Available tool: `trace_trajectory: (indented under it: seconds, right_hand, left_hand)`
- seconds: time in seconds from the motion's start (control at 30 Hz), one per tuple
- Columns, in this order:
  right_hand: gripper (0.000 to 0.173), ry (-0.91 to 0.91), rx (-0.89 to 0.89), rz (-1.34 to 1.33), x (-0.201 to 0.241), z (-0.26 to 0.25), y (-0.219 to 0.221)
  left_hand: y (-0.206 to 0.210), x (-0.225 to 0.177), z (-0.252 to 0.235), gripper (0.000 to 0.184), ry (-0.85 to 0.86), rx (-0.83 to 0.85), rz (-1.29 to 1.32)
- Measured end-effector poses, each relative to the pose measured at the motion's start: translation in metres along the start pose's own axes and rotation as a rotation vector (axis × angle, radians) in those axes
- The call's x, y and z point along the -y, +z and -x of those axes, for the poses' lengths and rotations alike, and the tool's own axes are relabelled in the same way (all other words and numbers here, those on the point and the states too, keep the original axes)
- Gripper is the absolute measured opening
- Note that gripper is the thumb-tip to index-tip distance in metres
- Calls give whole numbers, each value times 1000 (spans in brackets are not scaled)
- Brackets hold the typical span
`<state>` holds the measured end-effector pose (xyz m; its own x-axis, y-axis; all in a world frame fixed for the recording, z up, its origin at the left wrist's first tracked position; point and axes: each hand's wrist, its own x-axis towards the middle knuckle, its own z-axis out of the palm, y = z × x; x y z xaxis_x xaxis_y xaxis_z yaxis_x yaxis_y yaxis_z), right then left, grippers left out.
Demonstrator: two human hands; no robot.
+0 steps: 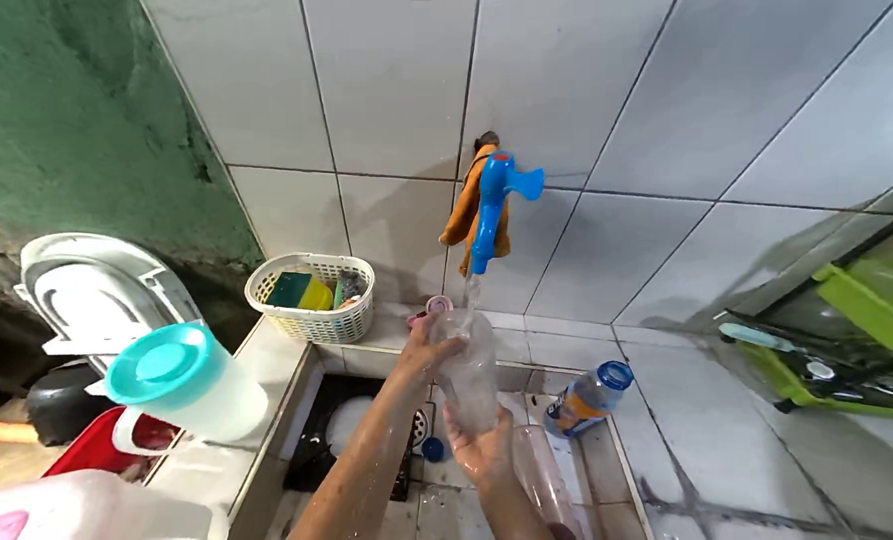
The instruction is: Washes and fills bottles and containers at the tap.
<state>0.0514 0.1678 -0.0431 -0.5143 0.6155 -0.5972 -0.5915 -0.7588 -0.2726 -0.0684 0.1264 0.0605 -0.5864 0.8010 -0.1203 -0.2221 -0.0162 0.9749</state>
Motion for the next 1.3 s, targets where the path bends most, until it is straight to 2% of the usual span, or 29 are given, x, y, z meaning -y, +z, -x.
trace_trajectory:
  seconds: [0.13,0.23,0.37,0.47,0.53,0.6,0.67,0.73,0.83,0.9,0.97,1.03,1.07,1.17,1.23,1.3]
  right_hand:
    - [54,47,-13,-55,-1,-2,3]
    - [54,56,-16,-55,-2,-6,2]
    - [61,43,6,4,-7,-11,-1]
    - [64,-16,63,126,-6,-14,0]
    - [57,-105,107,327,3,-14,8]
    - [45,-187,160,567,17,-12,21]
    - [47,-285,265,827,31,-8,38]
    - [50,-371,402,1054,45,-2,57]
    - [49,-437,550,1334,64,8,85]
    - [53,-490,584,1385,73,3,93]
    - [74,-514,577,1334,76,2,97]
    - [98,-509,546,1287,74,3,98]
    - [99,-508,535,1271,69,6,97]
    - [80,-687,490,1335,53,7,92]
    - [68,-829,435,1422,45,6,84]
    - [65,-914,305,1520,35,4,80]
  left_hand:
    - [-1,-14,-25,73,-76,100,-119]
    - [5,-21,-33,51,-86,121,-220]
    - [11,-16,-29,27,70,155,-307]
    - [-8,-6,-13,26,213,108,-234]
    - [-34,0,9,29,223,2,-132]
    - [-70,14,35,42,136,-81,-99]
    - [-98,39,56,51,-17,-72,47]
    - [-105,61,75,47,-142,-90,140]
    - [-103,84,92,48,-157,-28,126]
    - [-97,92,95,68,-121,20,87]
    - [-82,91,91,95,-91,79,9]
    - [-56,83,84,107,-63,101,-91]
    - [-44,82,80,110,-50,88,-122]
    - [-21,83,62,101,2,-15,-85]
    - [-15,88,53,106,37,-68,-54]
    - [-9,91,46,111,90,-141,-204]
